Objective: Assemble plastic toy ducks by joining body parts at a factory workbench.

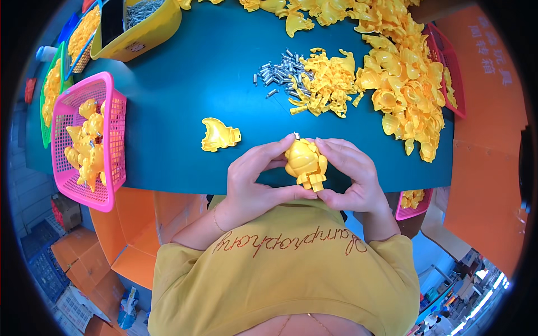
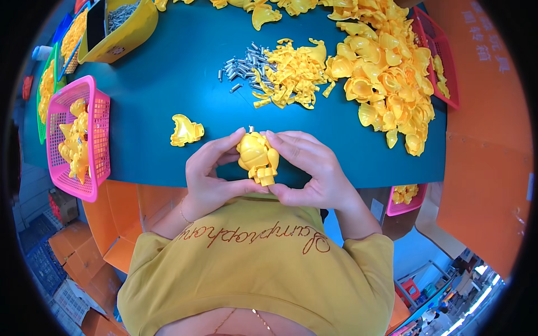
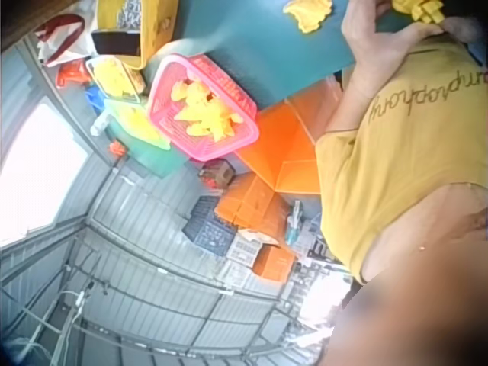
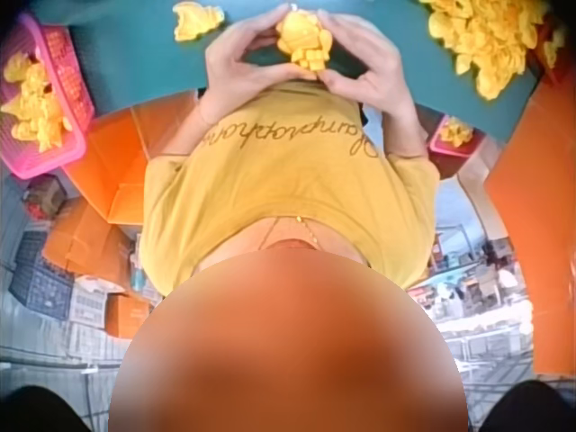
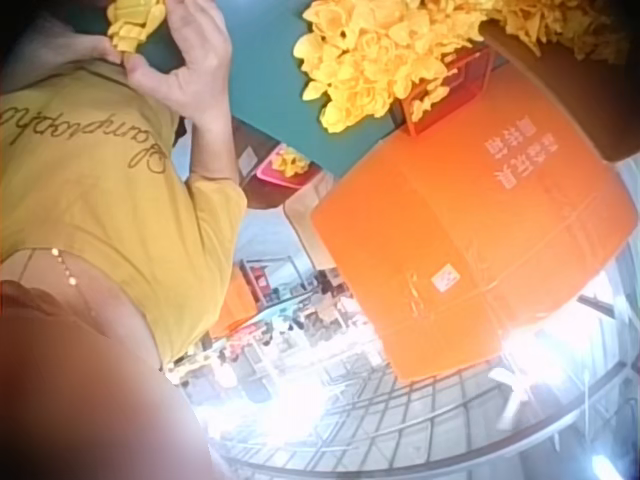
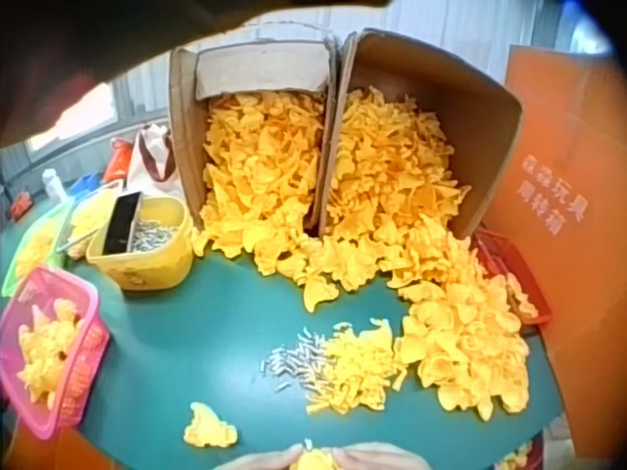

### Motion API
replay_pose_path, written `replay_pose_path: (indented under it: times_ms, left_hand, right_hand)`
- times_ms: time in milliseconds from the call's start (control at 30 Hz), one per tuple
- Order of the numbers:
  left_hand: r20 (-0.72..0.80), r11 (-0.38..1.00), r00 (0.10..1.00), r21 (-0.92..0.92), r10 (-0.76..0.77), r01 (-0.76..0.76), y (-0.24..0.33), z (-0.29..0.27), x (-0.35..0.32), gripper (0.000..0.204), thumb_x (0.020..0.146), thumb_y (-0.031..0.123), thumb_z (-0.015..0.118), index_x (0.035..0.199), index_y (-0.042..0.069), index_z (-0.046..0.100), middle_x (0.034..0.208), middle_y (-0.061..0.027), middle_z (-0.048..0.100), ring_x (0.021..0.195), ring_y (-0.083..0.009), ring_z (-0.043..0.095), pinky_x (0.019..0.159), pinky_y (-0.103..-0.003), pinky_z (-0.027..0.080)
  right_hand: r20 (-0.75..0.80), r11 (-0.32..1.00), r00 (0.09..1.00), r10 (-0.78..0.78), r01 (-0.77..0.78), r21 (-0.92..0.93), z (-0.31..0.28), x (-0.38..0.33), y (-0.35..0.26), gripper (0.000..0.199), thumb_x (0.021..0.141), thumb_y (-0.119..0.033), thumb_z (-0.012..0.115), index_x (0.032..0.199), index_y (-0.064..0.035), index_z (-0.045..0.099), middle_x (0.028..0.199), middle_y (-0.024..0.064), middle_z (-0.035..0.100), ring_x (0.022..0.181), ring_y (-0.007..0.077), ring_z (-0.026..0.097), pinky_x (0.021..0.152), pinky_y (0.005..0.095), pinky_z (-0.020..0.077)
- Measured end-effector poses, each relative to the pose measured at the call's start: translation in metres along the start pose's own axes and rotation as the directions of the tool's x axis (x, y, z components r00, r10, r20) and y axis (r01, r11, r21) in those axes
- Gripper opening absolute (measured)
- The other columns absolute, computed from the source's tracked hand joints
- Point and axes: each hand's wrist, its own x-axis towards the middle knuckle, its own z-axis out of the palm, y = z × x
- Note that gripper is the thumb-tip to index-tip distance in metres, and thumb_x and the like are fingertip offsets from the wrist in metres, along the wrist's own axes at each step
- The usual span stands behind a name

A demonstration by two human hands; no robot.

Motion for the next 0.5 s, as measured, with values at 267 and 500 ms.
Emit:
replay_pose_path:
  times_ms: [267, 500]
  left_hand:
    - [-0.012, 0.999, 0.999, -0.041, -0.033, 0.032, -0.0027, 0.0036, -0.003, 0.085, 0.066, 0.023, 0.099, 0.14, 0.001, 0.063, 0.125, -0.0137, 0.07, 0.109, -0.0205, 0.073, 0.091, -0.034, 0.064]
    - [0.034, 0.999, 0.999, -0.032, -0.007, 0.008, -0.0007, 0.0022, 0.0, 0.083, 0.068, 0.022, 0.098, 0.14, 0.001, 0.062, 0.128, -0.0133, 0.069, 0.111, -0.0206, 0.072, 0.092, -0.034, 0.064]
  right_hand:
    - [0.021, 0.999, 1.0, 0.008, -0.007, -0.054, 0.0018, -0.0031, -0.0013, 0.08, 0.074, -0.017, 0.082, 0.148, 0.0001, 0.057, 0.14, 0.0182, 0.066, 0.125, 0.0356, 0.065, 0.108, 0.046, 0.0487]
    - [0.035, 0.995, 0.999, 0.02, -0.017, -0.098, -0.0023, -0.0031, -0.0053, 0.079, 0.074, -0.017, 0.081, 0.147, 0.0013, 0.057, 0.134, 0.0192, 0.068, 0.118, 0.0372, 0.067, 0.104, 0.0463, 0.0508]
